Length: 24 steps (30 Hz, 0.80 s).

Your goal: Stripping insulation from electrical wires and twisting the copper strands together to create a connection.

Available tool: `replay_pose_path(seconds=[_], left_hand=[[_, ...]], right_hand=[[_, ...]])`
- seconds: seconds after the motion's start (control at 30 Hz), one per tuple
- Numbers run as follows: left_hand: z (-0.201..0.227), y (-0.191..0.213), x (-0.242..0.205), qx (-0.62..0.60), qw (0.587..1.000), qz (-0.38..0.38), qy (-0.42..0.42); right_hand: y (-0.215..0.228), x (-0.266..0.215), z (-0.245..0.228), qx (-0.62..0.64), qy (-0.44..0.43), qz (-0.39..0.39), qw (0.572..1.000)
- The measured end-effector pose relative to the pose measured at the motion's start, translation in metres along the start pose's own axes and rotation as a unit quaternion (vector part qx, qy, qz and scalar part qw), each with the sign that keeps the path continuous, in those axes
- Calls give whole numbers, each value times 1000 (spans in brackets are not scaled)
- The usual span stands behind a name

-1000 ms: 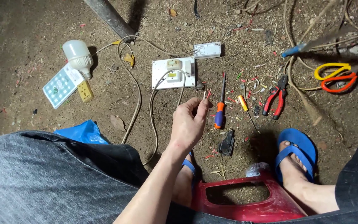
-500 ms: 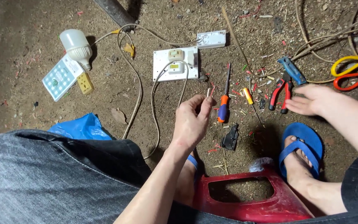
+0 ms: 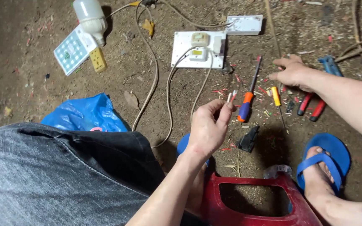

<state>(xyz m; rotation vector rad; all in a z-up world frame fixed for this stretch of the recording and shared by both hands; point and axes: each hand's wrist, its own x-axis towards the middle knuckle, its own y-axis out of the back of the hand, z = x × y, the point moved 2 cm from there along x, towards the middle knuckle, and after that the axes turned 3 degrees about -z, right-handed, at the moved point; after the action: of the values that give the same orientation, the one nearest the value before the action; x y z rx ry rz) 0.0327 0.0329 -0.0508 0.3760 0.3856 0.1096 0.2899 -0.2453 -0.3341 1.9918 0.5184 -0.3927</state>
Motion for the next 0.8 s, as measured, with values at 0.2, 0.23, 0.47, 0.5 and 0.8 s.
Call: replay_pose_path(seconds=[0.2,0.23,0.47,0.5,0.8], left_hand=[[-3,1,-1,-10,1000,-5,18],[-5,-1,0,-10,1000,-7,13],[9,-2,2,-15,1000,-18,2],[9,-2,2,-11,1000,-20,-1],[20,3,-6,-10,999,-8,-39]], right_hand=[[33,-59,-89,-22,-16,-59,998],[36,-64,-93,-17,2,-47,999],[113,-61,-43,153,-30,164,974],[128,-57,-35,153,-32,164,974],[258,-79,27,152,-48,178,971]])
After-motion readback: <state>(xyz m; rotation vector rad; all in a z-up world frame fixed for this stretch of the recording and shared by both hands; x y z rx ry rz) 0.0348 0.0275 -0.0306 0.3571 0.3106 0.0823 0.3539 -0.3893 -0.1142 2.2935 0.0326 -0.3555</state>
